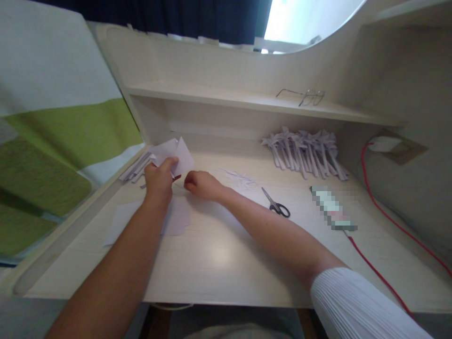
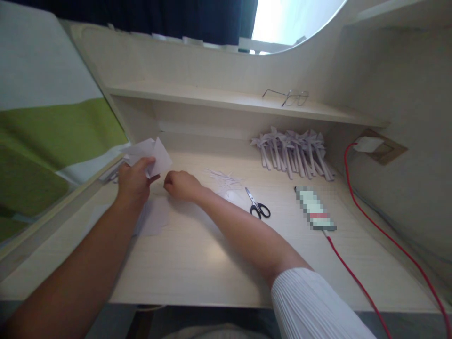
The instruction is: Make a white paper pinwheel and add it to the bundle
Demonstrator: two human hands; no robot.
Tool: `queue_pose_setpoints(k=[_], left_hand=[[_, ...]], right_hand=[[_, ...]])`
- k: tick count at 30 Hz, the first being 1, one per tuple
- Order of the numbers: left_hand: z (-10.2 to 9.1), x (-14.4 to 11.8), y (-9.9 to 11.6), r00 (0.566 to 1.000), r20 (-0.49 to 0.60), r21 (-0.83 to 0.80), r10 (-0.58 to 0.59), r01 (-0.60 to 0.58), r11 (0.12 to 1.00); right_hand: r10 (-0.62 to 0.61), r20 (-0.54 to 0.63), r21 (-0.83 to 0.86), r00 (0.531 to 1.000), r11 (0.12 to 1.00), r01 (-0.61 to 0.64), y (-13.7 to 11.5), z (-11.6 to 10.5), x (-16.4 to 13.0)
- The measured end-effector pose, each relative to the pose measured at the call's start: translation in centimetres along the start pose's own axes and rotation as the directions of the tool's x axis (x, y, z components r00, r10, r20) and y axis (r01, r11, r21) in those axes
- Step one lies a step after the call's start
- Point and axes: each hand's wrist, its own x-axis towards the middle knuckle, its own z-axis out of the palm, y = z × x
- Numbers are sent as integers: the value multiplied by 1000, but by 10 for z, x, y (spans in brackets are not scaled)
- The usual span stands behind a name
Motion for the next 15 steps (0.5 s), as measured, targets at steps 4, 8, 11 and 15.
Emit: queue_pose_setpoints(k=[4,8,11,15], left_hand=[[4,-7,-2,998,56,56,-20,17,998],[14,-27,-12,970,222,160,-99,64,985],[25,-53,-16,905,378,232,-193,109,967],[37,-90,-12,769,562,308,-305,148,940]], right_hand=[[38,-104,156,994,987,-22,12,-20,-27],[168,-196,322,966,942,-98,34,-54,-71],[296,-261,430,919,888,-164,45,-80,-113],[447,-327,601,833,779,-182,39,-102,-164]])
